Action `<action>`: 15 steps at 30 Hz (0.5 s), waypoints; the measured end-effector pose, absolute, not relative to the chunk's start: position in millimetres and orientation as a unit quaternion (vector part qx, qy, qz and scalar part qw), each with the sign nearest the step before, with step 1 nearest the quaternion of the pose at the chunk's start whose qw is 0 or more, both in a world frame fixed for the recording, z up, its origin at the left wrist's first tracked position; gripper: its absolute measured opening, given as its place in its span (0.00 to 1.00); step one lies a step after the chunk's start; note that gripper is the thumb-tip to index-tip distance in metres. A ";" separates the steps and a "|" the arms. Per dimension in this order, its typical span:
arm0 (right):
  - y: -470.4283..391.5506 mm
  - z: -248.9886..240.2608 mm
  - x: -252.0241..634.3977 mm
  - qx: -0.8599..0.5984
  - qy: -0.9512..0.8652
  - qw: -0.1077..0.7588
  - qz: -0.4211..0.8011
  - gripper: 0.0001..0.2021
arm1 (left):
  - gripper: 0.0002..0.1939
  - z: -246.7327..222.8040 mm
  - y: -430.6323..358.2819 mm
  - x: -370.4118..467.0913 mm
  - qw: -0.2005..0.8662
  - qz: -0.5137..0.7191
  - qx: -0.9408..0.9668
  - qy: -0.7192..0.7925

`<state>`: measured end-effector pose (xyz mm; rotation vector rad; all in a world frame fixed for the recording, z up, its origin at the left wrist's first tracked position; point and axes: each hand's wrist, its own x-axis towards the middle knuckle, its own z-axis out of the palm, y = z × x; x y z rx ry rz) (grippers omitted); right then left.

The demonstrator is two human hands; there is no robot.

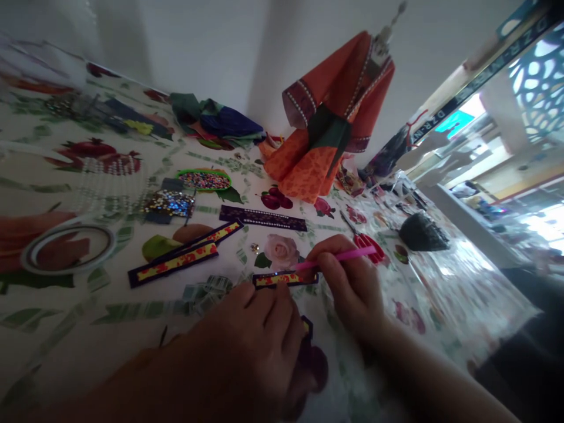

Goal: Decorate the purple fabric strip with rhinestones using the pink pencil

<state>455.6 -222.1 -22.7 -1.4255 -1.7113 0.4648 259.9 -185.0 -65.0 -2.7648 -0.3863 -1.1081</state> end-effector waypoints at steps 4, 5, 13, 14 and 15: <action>-225.4 -18.0 455.7 -0.563 -0.702 0.401 0.172 0.06 | 0.25 -62.7 -185.4 257.6 0.058 -0.369 -0.917 -0.140; -226.3 -17.5 455.9 -0.565 -0.706 0.395 0.166 0.06 | 0.25 -62.2 -185.7 257.1 0.051 -0.370 -0.917 -0.140; -224.1 -20.3 454.4 -0.558 -0.733 0.364 0.141 0.05 | 0.22 -64.5 -187.5 254.9 0.035 -0.340 -0.929 -0.141; -223.0 -20.0 453.7 -0.550 -0.739 0.364 0.134 0.05 | 0.22 -64.3 -187.1 254.2 0.033 -0.334 -0.931 -0.141; -222.2 -19.5 452.9 -0.545 -0.745 0.364 0.127 0.06 | 0.22 -64.0 -186.6 253.6 0.034 -0.331 -0.933 -0.138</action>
